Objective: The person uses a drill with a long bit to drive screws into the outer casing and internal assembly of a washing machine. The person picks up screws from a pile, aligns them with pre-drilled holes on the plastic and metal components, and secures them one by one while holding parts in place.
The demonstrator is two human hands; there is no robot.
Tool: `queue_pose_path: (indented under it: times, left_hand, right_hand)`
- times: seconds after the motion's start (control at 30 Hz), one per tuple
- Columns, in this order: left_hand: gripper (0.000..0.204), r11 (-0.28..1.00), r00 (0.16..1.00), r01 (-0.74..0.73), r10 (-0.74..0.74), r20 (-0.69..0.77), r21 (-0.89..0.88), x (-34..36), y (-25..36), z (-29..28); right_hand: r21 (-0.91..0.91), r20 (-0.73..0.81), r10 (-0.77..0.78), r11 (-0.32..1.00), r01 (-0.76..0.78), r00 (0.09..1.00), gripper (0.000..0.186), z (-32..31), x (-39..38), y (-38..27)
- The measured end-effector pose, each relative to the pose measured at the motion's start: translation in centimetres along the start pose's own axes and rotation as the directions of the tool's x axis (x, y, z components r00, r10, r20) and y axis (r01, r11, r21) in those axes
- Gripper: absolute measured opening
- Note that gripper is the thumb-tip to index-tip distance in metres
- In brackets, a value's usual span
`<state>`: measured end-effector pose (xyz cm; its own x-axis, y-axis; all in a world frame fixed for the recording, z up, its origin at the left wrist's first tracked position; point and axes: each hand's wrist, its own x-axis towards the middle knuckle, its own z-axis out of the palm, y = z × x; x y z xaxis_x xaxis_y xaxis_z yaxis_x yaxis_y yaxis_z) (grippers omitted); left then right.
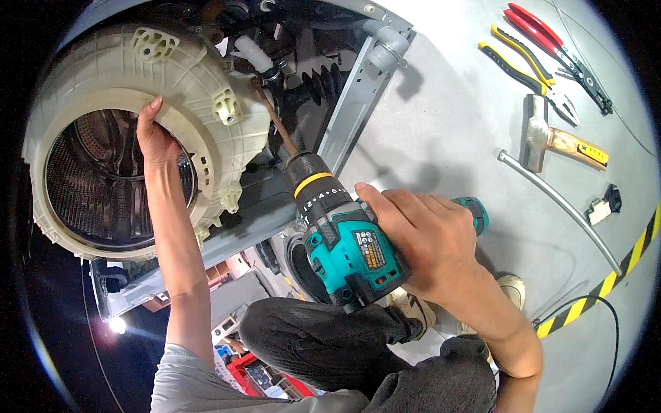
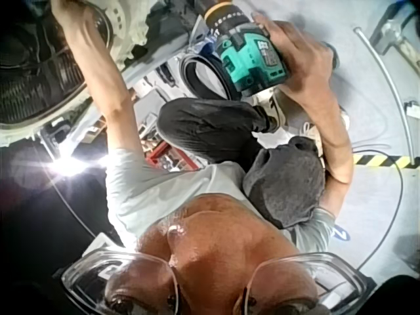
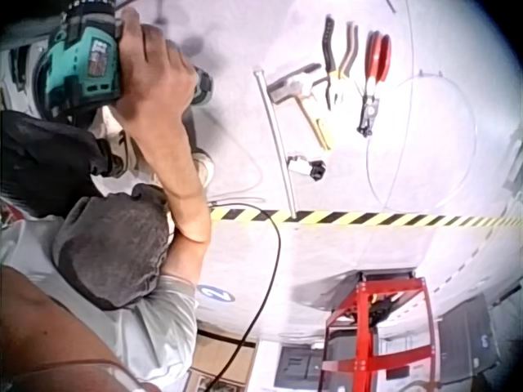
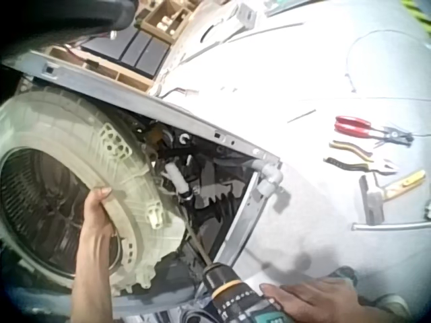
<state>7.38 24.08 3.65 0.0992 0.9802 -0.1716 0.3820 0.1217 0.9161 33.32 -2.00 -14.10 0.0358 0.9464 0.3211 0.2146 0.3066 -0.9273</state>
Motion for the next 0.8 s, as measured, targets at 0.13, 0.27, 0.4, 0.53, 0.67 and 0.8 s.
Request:
queue_pose_path:
  times: [0.13,0.27,0.4,0.53,0.67,0.8]
  left_hand:
    - [0.052,1.000,1.000,-0.007,0.007,0.021,-0.006,0.1,0.1,0.1]
    - [0.052,1.000,1.000,-0.003,0.003,0.030,-0.005,0.0,0.2,0.3]
    - [0.052,1.000,1.000,-0.009,0.009,0.026,0.021,-0.3,0.3,0.5]
    - [0.053,1.000,1.000,-0.001,0.000,0.011,0.023,-0.1,0.2,0.1]
    - [0.053,0.999,1.000,-0.016,0.016,0.016,0.028,-0.2,0.3,0.6]
    - [0.053,1.000,1.000,-0.014,0.014,0.025,0.015,-0.4,0.3,0.8]
  right_hand:
    - [-0.034,0.001,-0.015,0.999,0.015,1.000,0.056,-0.2,0.1,0.1]
    - [-0.139,0.005,-0.101,0.985,0.101,0.995,0.058,-0.1,0.2,0.4]
    - [-0.097,-0.009,-0.076,0.992,0.075,0.997,0.058,-0.2,0.5,0.2]
    - [-0.113,0.033,-0.048,0.992,0.051,0.998,0.056,-0.4,0.6,0.0]
    - [-0.203,0.051,-0.087,0.974,0.096,0.995,0.052,-0.5,0.8,-0.1]
    - [-0.267,0.092,-0.086,0.958,0.107,0.992,0.049,-1.0,1.1,-0.2]
